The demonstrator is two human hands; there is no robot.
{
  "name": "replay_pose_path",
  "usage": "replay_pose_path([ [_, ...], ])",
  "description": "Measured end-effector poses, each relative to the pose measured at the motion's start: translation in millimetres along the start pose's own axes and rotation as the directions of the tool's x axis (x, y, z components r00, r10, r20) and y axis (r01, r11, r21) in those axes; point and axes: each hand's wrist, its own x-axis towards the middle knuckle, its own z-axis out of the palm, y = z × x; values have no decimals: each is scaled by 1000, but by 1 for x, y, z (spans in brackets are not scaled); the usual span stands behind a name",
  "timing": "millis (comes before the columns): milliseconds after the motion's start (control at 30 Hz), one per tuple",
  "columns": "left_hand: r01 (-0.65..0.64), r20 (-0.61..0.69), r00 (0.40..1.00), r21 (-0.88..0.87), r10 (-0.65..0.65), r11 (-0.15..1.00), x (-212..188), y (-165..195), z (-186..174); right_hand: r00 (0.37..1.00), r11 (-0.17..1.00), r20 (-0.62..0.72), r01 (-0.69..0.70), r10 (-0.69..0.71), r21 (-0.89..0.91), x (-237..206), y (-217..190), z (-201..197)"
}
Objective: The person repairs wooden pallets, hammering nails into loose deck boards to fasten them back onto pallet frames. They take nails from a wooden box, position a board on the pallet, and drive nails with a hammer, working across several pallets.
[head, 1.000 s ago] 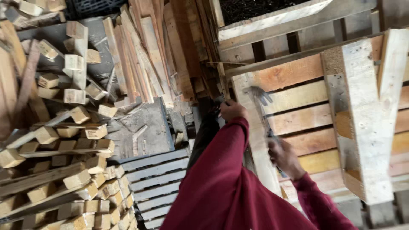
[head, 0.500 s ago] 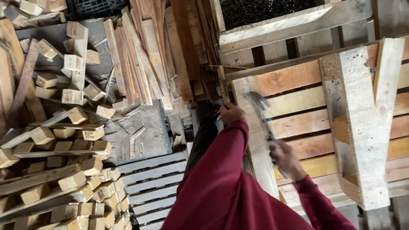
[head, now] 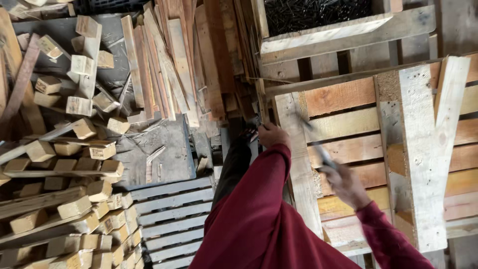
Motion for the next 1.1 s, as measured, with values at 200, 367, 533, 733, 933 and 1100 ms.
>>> replay_pose_path([
  [200,-6,-17,1000,26,6,1000,0,13,-1,886,879,-75,463,-457,113,4,15,-21],
  [367,85,83,993,-17,-84,996,0,-2,-1,926,783,-118,367,-358,502,-3,30,12],
  [533,615,716,646,-281,-266,736,45,-18,-44,968,982,-175,-166,180,94,-22,71,37],
  [733,650,925,376,-221,-54,727,126,4,-145,935,963,-346,17,80,269,-149,131,63],
  [933,479,913,251,-406,322,778,80,37,-188,931,907,-341,26,132,421,-198,211,109],
  [1100,552,953,90,-289,288,782,-3,-2,-144,846,924,-385,-290,369,249,-223,228,124],
])
